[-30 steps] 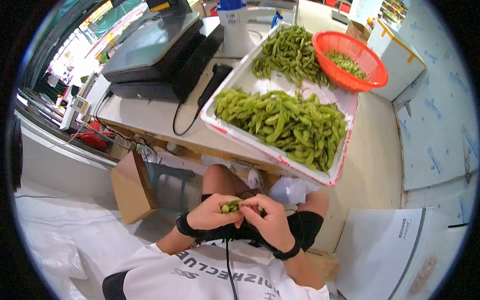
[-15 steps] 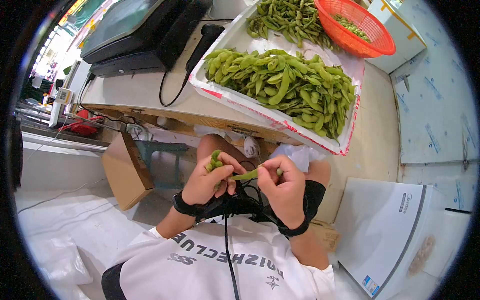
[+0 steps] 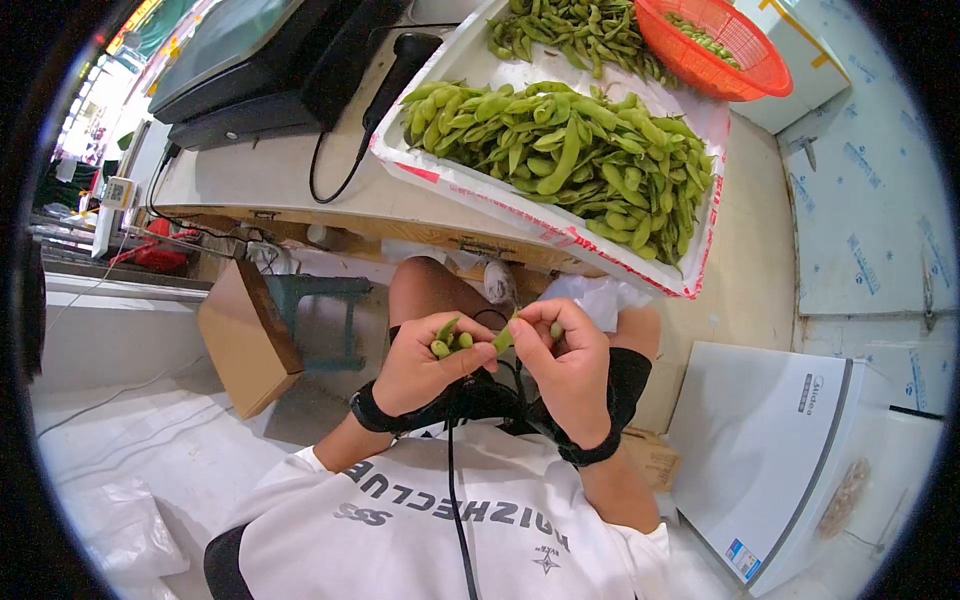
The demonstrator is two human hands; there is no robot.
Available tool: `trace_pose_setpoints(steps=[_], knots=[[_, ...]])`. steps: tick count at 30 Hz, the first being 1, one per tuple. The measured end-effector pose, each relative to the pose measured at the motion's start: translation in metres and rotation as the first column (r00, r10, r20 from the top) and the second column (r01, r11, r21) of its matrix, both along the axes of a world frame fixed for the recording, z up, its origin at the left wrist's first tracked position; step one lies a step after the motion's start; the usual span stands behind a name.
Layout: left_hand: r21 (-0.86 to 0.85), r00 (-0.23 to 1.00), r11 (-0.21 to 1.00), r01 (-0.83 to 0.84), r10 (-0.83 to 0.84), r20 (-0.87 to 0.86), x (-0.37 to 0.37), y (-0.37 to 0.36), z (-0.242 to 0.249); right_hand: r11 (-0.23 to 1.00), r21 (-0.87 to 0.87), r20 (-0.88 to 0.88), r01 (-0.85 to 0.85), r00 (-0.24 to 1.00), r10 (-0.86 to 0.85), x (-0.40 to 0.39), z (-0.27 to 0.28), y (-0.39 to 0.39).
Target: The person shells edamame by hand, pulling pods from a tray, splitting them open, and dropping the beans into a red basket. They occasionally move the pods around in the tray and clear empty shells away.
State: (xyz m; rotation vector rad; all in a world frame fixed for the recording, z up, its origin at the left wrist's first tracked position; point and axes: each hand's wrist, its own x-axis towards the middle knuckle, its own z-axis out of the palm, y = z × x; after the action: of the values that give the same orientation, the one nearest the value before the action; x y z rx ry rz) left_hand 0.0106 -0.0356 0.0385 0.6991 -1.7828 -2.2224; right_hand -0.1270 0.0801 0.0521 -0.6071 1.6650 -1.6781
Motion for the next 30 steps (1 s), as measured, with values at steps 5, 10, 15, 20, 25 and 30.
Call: trace_pose_setpoints(steps=[5,10,15,20,25,30], knots=[[0.102,0.992,0.991,-0.085,0.094,-0.086,0.0,-0.001,-0.01,0.991,0.052,0.192,-0.124,0.975,0.112,0.002,-0.014,0.009],[0.048,0.989,0.994,-0.1,0.104,-0.108,-0.001,0.002,-0.013,0.991,0.031,0.239,-0.134,0.963,0.123,0.006,-0.02,0.01],[0.096,0.984,0.991,-0.089,0.102,-0.143,-0.002,0.002,-0.019,0.997,-0.056,0.264,-0.05,0.963,0.063,0.014,-0.031,0.008],[0.16,0.973,0.98,-0.116,0.144,-0.181,-0.004,0.007,-0.023,0.995,-0.099,0.324,0.003,0.945,0.029,0.018,-0.04,0.008],[0.261,0.984,0.962,-0.074,0.112,-0.136,-0.004,0.004,-0.022,0.989,-0.146,0.403,0.018,0.914,0.042,0.019,-0.037,0.005],[0.556,0.984,0.83,-0.037,0.129,-0.127,-0.005,0.0,-0.031,0.99,-0.13,0.562,0.06,0.827,0.024,0.016,-0.037,0.001]])
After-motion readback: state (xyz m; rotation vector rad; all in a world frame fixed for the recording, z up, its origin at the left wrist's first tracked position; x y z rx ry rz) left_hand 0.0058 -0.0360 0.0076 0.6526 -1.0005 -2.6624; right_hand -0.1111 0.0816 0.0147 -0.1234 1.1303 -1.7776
